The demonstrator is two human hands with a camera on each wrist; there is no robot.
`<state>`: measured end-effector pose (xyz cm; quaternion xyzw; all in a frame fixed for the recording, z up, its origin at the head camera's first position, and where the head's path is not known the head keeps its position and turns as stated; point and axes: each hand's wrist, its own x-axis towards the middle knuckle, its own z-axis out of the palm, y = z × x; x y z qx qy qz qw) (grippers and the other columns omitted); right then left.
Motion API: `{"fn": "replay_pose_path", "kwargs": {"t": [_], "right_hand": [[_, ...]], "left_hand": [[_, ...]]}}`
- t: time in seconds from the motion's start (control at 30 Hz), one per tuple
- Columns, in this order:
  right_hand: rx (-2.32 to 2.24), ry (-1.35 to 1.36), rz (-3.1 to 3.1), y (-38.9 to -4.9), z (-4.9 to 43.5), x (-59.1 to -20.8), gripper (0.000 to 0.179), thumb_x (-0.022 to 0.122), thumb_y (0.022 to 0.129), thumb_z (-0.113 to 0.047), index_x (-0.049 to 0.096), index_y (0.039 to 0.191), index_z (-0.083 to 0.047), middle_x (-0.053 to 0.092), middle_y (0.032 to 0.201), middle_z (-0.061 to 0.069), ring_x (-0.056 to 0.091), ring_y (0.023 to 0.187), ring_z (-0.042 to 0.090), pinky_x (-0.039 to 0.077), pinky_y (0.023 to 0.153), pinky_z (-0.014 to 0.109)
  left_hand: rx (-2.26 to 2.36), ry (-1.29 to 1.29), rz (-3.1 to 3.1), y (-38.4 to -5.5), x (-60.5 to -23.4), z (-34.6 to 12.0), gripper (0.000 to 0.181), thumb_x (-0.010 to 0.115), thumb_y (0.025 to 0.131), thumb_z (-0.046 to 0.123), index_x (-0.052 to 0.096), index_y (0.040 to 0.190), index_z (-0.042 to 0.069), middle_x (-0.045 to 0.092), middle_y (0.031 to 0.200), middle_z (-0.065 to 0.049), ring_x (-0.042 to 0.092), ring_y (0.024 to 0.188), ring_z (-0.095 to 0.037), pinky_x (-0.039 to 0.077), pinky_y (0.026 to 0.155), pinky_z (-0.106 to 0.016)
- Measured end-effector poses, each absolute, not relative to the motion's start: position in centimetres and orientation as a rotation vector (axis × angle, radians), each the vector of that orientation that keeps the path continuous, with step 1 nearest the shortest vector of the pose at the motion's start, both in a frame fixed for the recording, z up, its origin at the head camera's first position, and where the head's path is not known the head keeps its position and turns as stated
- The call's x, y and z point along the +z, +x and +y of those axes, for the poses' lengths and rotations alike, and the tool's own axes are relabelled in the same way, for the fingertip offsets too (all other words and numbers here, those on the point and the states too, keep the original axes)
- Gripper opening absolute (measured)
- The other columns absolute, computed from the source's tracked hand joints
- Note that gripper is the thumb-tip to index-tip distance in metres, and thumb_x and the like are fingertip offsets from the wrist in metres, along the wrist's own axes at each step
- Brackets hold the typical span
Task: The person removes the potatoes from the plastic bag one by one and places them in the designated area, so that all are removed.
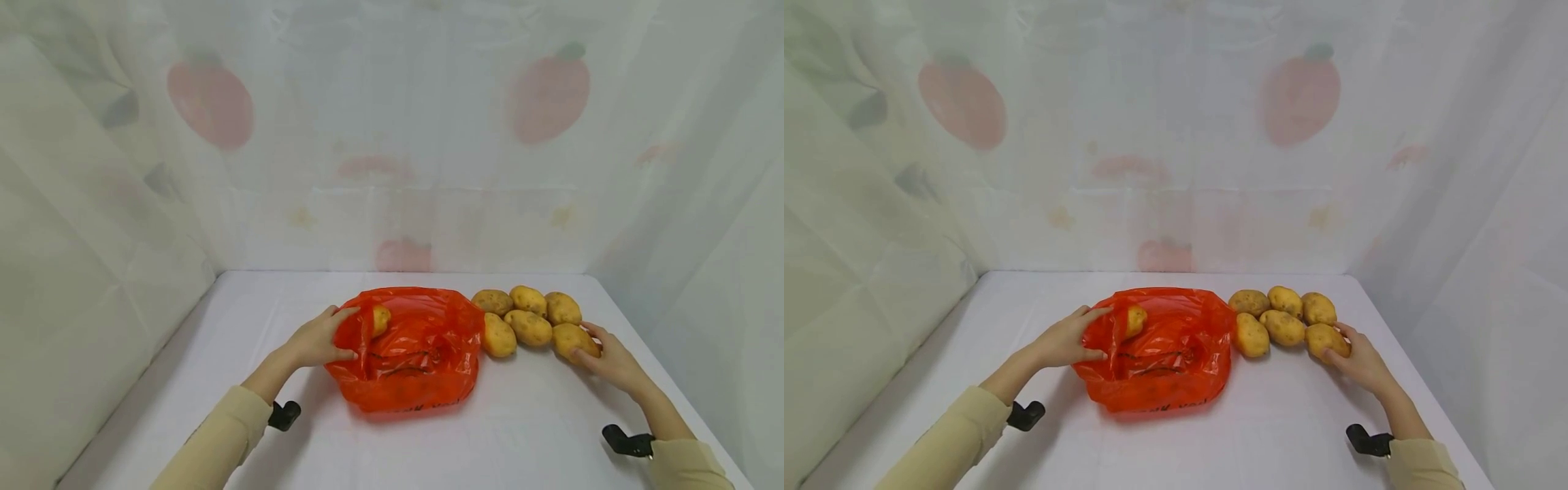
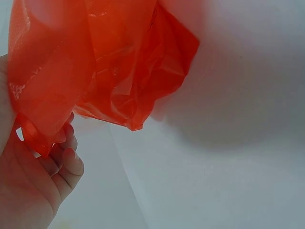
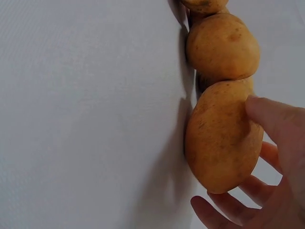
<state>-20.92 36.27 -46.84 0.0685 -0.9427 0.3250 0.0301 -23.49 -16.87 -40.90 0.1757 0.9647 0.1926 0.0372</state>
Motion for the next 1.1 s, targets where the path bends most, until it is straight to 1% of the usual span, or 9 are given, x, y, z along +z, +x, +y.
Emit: {"fn": "replay_pose_path", "kwargs": {"t": [0.2,0.37,0.53,0.7,0.87,0.97,1.1], "right_hand": [[0.857,0.278,-2.842,-20.8,36.1,-46.3,0.064,0.062,0.087,-0.024,0.034,0.131,0.014,0.041,0.120,0.042,0.043,0.105,0.054,0.040,0.082,0.064],[0.762,0.322,-2.780,-20.8,35.8,-45.4,0.058,0.062,0.087,-0.020,0.038,0.128,0.013,0.045,0.116,0.041,0.043,0.104,0.053,0.037,0.082,0.065],[0.770,0.375,-2.723,-20.8,34.8,-44.0,0.054,0.061,0.088,-0.015,0.039,0.127,0.015,0.044,0.118,0.039,0.041,0.107,0.053,0.034,0.086,0.065],[0.790,0.415,-2.707,-21.3,33.1,-42.6,0.053,0.058,0.091,-0.018,0.039,0.130,0.013,0.045,0.122,0.036,0.044,0.107,0.050,0.038,0.084,0.063],[0.860,0.413,-2.700,-21.6,31.4,-41.4,0.051,0.054,0.093,-0.021,0.038,0.133,0.007,0.044,0.127,0.030,0.045,0.112,0.047,0.038,0.087,0.062],[0.923,0.424,-2.674,-21.8,30.4,-40.8,0.049,0.054,0.094,-0.019,0.038,0.133,0.004,0.045,0.128,0.029,0.044,0.114,0.046,0.038,0.090,0.061],[0.996,0.433,-2.673,-22.0,28.7,-39.9,0.049,0.052,0.094,-0.022,0.037,0.135,0.001,0.044,0.129,0.027,0.043,0.116,0.044,0.038,0.093,0.059]], "left_hand": [[0.586,0.539,2.960,-23.5,-40.9,-16.9,0.082,0.078,0.070,0.038,0.037,0.140,0.025,0.038,0.137,-0.018,0.053,0.108,-0.034,0.047,0.086,-0.053],[0.586,0.534,2.972,-23.6,-40.8,-17.0,0.083,0.078,0.070,0.038,0.037,0.140,0.025,0.040,0.134,-0.015,0.055,0.102,-0.030,0.049,0.083,-0.051],[0.570,0.539,2.983,-23.8,-40.9,-17.1,0.082,0.077,0.071,0.039,0.036,0.141,0.025,0.038,0.136,-0.017,0.055,0.104,-0.033,0.048,0.085,-0.053],[0.563,0.541,2.973,-23.8,-41.0,-17.2,0.083,0.076,0.072,0.039,0.035,0.142,0.024,0.035,0.139,-0.020,0.053,0.109,-0.036,0.046,0.086,-0.054],[0.572,0.564,2.987,-23.9,-40.8,-17.2,0.082,0.077,0.072,0.038,0.036,0.141,0.023,0.040,0.134,-0.018,0.056,0.102,-0.032,0.048,0.085,-0.052],[0.566,0.577,2.992,-23.9,-40.7,-17.2,0.082,0.077,0.072,0.039,0.036,0.141,0.022,0.042,0.131,-0.016,0.057,0.097,-0.029,0.049,0.084,-0.050],[0.567,0.572,2.991,-23.9,-40.8,-17.2,0.082,0.076,0.072,0.040,0.036,0.141,0.023,0.041,0.131,-0.015,0.057,0.098,-0.028,0.049,0.084,-0.050]]}}
